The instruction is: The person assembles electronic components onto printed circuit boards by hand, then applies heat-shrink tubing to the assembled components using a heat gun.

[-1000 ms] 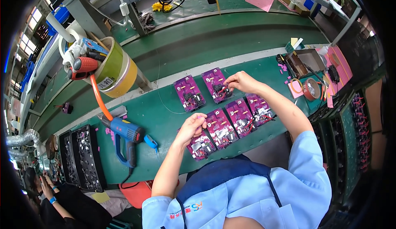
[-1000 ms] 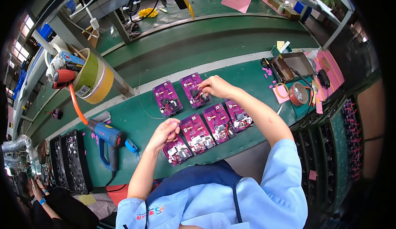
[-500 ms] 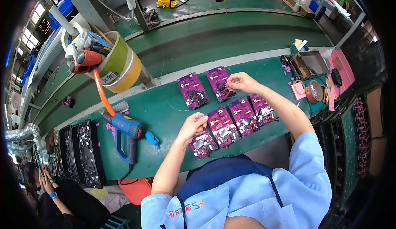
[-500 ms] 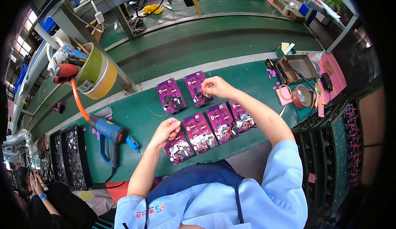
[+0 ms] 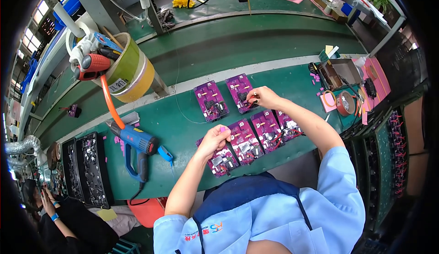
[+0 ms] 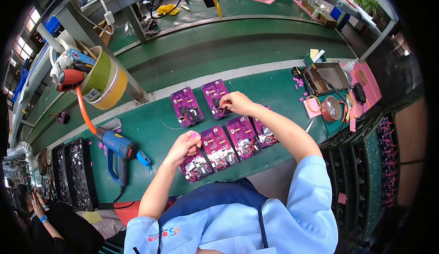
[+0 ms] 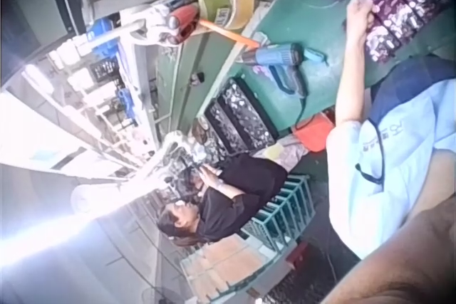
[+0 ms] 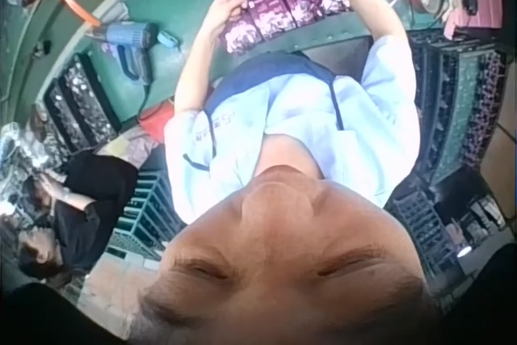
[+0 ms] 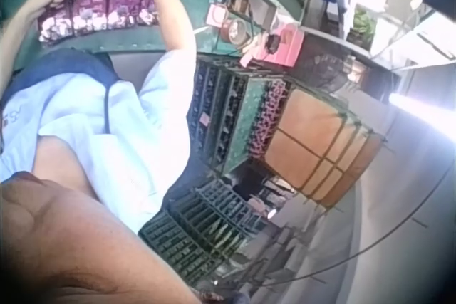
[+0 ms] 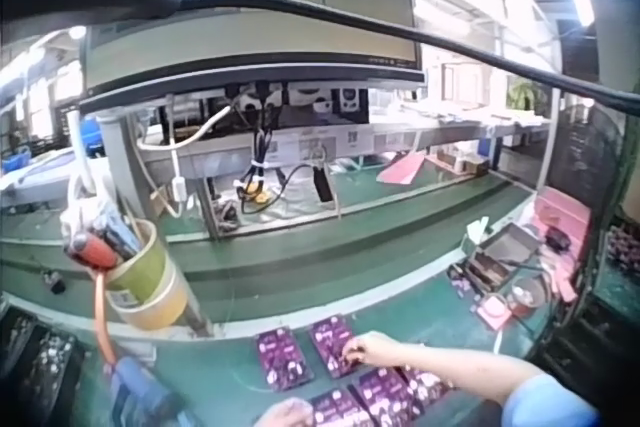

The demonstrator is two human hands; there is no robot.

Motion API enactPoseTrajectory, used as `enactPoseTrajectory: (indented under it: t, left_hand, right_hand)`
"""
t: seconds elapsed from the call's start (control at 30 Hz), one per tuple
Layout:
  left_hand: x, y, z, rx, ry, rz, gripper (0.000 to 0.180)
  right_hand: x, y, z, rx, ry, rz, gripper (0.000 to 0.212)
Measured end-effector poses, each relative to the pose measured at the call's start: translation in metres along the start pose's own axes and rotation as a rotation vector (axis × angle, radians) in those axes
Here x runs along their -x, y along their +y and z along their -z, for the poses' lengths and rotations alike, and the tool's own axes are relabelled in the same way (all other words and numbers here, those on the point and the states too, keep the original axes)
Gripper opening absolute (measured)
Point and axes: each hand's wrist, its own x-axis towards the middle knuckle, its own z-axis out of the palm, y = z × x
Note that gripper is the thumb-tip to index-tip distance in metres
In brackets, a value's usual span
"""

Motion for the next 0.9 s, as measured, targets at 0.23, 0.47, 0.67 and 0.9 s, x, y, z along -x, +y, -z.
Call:
enactPoseTrajectory:
  t: [0.23,0.47,0.67,0.9]
  left_hand:
    - [-0.001,0.003,-0.006,-0.056,0.043,-0.055,0.014]
    - [0.004,0.016,-0.030,-0.044,0.060,-0.037,0.024]
    - [-0.002,0.019,-0.055,-0.156,-0.238,-0.066,0.038]
    - [-0.003,0.017,-0.053,-0.338,-0.303,-0.014,0.042]
  right_hand:
    - [0.000,-0.006,0.000,0.448,-0.065,-0.110,0.035]
    - [0.060,-0.093,0.009,-0.108,0.003,0.041,0.023]
    - [0.084,-0.090,-0.023,0.071,0.014,0.115,0.023]
    - [0.088,-0.099,-0.028,-0.365,0.103,-0.020,0.015]
